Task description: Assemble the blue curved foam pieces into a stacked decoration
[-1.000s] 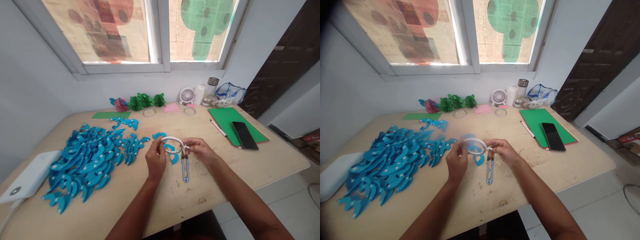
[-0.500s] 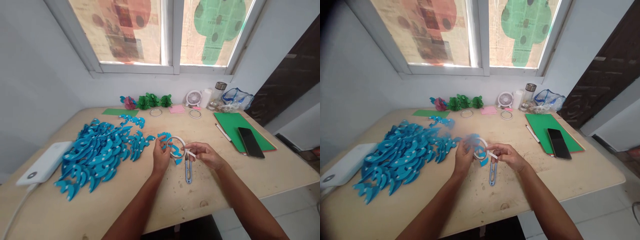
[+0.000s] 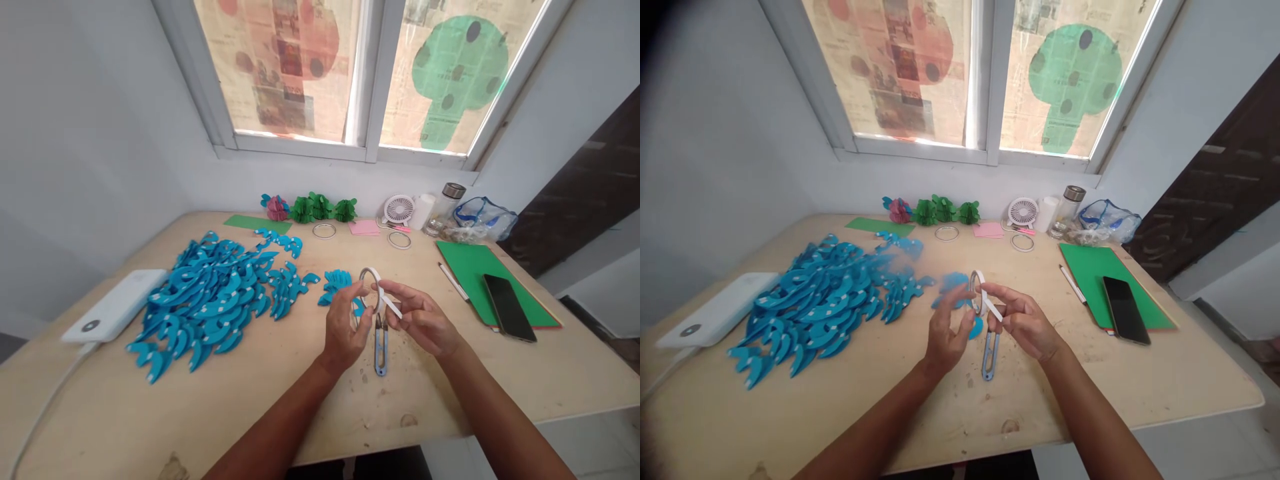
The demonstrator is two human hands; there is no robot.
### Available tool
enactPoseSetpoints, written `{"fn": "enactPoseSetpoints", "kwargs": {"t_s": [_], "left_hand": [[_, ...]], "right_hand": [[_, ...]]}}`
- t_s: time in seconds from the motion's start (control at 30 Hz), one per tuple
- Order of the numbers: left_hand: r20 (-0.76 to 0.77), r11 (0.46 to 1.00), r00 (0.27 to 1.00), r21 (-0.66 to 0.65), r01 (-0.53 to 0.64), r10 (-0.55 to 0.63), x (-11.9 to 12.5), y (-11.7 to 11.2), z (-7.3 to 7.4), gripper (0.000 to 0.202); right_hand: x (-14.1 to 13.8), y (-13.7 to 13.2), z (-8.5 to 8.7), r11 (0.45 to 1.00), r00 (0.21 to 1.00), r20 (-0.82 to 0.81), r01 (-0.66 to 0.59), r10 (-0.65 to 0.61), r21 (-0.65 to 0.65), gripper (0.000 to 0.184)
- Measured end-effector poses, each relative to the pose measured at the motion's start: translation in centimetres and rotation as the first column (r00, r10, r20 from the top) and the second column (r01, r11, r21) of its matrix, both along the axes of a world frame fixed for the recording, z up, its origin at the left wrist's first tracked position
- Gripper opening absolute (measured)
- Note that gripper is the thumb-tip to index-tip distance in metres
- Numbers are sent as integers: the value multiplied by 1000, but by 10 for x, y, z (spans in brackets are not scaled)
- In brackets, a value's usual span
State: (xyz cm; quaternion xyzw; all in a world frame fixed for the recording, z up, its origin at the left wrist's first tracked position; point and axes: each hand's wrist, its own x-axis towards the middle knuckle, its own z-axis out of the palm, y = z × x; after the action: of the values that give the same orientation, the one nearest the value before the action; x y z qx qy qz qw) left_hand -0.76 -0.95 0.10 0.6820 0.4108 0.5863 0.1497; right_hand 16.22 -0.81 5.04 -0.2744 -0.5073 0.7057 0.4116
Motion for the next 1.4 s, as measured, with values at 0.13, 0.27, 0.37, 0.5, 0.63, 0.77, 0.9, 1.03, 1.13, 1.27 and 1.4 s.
{"fn": "enactPoseSetpoints", "kwargs": {"t_s": [0.13,0.27,0.37,0.5,0.63,0.77,0.9,1.03,1.13,1.27,1.4], "left_hand": [[-6,998,998,-5,67,-67,3,-2,-3,46],[40,999,999,-14,28,-28,5,-1,-6,43],[17,1000,1000,1,-18,18,4,-1,-4,40],[0,999,1000,48,-23,23,-1,2,1,33],[34,998,999,50,-44,42,-6,7,3,24],[53,991,990,28,-133,131,-10,12,1,21],[44,986,986,31,-162,160,-11,15,-2,22],[9,984,985,38,-175,175,-11,15,-3,22],[-15,983,984,46,-175,176,-11,13,-2,23],[-19,984,985,58,-168,170,-11,11,1,23],[-11,986,987,58,-159,159,-10,11,2,23]], "right_hand": [[-10,0,-2,997,997,-43,-66,65,-35,66],[-14,5,-4,994,993,-63,-104,101,-39,64],[-14,10,-6,993,992,-57,-111,109,-36,61],[-14,17,-9,995,995,-35,-99,98,-17,54],[-10,23,-14,999,1000,18,20,-21,30,43],[2,29,-22,974,917,353,122,-184,192,37],[6,30,-30,906,371,857,-82,-359,415,27],[-3,25,-33,902,-62,925,-255,-375,349,27],[-10,23,-32,903,-173,912,-294,-372,313,37],[-12,20,-31,897,-205,904,-328,-375,297,44],[-16,13,-35,872,-199,879,-337,-434,354,49]]}}
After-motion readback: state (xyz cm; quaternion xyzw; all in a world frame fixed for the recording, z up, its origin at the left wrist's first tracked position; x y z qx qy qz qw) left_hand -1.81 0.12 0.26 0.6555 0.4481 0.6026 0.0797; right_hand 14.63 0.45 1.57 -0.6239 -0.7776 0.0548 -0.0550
